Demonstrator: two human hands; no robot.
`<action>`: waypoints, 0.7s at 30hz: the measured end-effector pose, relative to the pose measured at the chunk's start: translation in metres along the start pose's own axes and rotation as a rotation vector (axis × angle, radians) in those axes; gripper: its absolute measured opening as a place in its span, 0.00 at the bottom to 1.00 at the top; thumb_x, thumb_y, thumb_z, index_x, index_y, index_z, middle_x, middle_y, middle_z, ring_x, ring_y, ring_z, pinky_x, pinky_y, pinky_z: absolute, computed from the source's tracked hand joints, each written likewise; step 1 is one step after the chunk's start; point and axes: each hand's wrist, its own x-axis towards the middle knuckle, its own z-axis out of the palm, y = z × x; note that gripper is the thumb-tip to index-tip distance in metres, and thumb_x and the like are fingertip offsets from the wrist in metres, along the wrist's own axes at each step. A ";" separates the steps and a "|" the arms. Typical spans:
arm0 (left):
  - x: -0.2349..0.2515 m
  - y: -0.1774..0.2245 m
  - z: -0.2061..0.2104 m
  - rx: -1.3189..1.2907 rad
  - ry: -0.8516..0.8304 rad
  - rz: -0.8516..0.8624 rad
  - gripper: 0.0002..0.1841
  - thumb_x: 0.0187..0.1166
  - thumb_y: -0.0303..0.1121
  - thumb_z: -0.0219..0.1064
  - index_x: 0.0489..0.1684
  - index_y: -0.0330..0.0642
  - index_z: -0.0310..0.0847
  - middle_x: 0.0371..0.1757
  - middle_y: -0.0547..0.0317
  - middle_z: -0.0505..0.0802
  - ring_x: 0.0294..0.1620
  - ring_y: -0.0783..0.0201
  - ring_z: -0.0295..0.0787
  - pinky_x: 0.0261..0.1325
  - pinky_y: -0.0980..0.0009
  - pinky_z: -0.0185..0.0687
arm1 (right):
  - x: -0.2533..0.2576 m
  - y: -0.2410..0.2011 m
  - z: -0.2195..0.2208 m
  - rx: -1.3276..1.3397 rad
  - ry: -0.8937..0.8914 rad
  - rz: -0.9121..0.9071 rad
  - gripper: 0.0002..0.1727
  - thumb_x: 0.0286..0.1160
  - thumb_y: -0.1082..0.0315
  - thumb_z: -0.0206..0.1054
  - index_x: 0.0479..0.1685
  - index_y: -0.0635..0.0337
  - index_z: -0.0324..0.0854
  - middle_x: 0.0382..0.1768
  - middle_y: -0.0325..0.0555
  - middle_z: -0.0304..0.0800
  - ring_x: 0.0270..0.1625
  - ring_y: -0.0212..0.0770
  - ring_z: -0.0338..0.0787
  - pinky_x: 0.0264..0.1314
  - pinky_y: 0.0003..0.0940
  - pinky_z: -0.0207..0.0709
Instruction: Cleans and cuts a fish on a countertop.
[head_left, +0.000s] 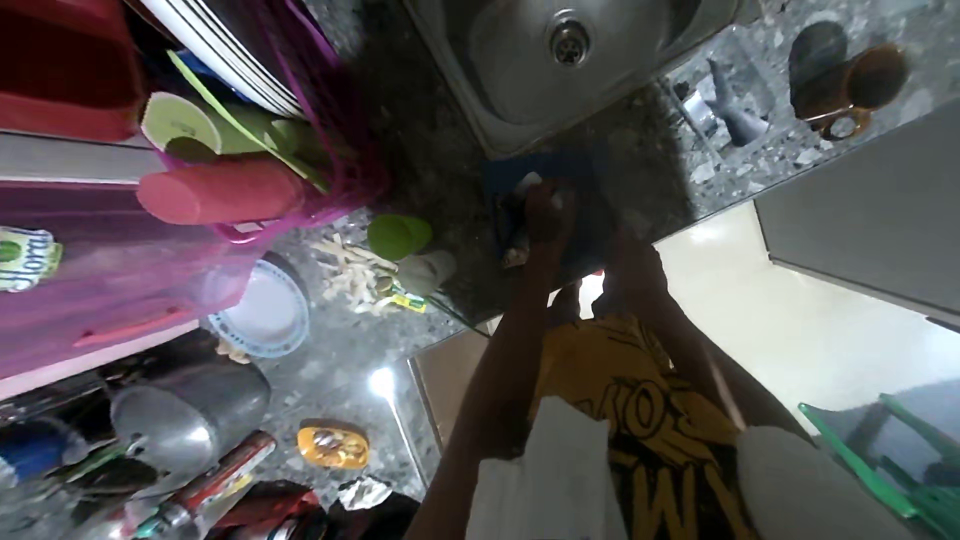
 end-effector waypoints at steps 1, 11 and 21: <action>-0.003 -0.003 0.001 -0.005 -0.001 0.000 0.16 0.80 0.37 0.71 0.59 0.38 0.88 0.59 0.43 0.92 0.65 0.49 0.88 0.73 0.54 0.80 | -0.004 -0.001 0.000 -0.030 0.007 -0.006 0.47 0.61 0.63 0.78 0.85 0.64 0.62 0.57 0.64 0.89 0.55 0.65 0.91 0.54 0.63 0.84; 0.003 -0.003 -0.001 0.049 -0.041 0.005 0.18 0.82 0.39 0.69 0.64 0.38 0.86 0.64 0.41 0.90 0.70 0.48 0.86 0.76 0.53 0.78 | 0.002 -0.006 -0.015 0.071 0.044 0.029 0.36 0.75 0.64 0.73 0.83 0.62 0.67 0.61 0.65 0.88 0.58 0.66 0.91 0.57 0.65 0.84; -0.005 -0.004 0.001 0.055 -0.010 0.011 0.17 0.81 0.36 0.69 0.62 0.38 0.87 0.63 0.41 0.91 0.68 0.47 0.87 0.75 0.54 0.79 | 0.006 0.006 0.024 0.047 -0.065 0.067 0.33 0.80 0.65 0.67 0.86 0.56 0.67 0.68 0.65 0.84 0.64 0.66 0.88 0.63 0.64 0.82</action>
